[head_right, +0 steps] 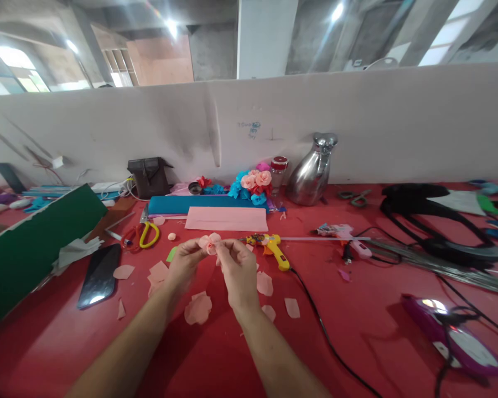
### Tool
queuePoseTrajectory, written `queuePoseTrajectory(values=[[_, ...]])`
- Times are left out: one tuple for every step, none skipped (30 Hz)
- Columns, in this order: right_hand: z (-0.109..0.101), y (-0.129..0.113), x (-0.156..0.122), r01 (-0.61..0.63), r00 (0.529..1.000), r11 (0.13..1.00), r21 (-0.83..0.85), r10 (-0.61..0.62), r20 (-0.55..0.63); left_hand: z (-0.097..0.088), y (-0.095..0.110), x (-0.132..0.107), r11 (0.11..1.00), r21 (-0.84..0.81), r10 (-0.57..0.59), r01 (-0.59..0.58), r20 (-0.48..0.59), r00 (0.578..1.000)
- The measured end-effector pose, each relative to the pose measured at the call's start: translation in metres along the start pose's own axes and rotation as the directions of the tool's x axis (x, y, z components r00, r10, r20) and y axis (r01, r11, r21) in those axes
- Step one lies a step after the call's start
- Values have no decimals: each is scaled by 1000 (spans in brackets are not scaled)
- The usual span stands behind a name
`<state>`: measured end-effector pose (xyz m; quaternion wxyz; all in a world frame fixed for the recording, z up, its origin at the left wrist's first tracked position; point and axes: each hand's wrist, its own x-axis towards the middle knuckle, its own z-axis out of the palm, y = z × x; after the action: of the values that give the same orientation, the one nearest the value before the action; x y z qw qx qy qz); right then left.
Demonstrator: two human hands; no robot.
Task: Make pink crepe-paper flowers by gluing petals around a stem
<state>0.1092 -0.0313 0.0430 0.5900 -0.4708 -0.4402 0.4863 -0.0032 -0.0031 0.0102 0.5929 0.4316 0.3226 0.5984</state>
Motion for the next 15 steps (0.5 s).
queuePoseTrajectory(values=[[0, 0, 0, 6, 1000, 1000, 1, -6, -9, 0, 1, 0, 1000, -2, -2, 2, 15, 1000], [0, -1, 0, 8, 1000, 1000, 7, -8, -20, 0, 1, 0, 1000, -3, -6, 6, 31, 1000], [0, -1, 0, 8, 999, 1000, 20, -7, -41, 0, 1, 0, 1000, -2, -13, 13, 44, 999], [0, -2, 0, 11, 998, 999, 34, -9, -69, 0, 1, 0, 1000, 0, -24, 24, 51, 998], [-1, -2, 1, 20, 995, 999, 44, -16, -102, -1, 1, 0, 999, 3, -37, 37, 51, 998], [-2, -2, 3, 30, 992, 998, 48, -24, -125, -1, 0, 0, 999, 3, -50, 50, 45, 998], [-3, -1, 4, 35, 991, 998, 48, -28, -130, -2, 0, 0, 998, 1, -60, 60, 38, 997], [-5, -1, 6, 32, 993, 999, 44, -27, -116, -3, -1, 0, 998, -3, -69, 69, 35, 997], [-6, 0, 7, 24, 996, 999, 37, -21, -82, -3, -1, 0, 997, -6, -75, 76, 37, 996], [-7, 0, 8, 13, 999, 1000, 24, -12, -34, -4, -1, 0, 997, -8, -79, 79, 42, 996], [-8, 1, 9, 5, 1000, 1000, 13, -5, 9, -5, -1, 1, 997, -7, -81, 82, 53, 995], [-9, 1, 9, 5, 999, 1000, 6, -5, 36, -5, -1, 1, 997, -3, -83, 84, 66, 994], [-9, 2, 10, 12, 999, 1000, 3, -12, 49, -5, 0, 1, 996, 2, -84, 84, 81, 993], [-8, 2, 9, 22, 998, 1000, 6, -22, 55, -5, 1, 1, 996, 9, -86, 85, 98, 991], [-8, 2, 9, 27, 998, 1000, 15, -28, 56, -5, 2, 1, 996, 15, -87, 86, 116, 989]])
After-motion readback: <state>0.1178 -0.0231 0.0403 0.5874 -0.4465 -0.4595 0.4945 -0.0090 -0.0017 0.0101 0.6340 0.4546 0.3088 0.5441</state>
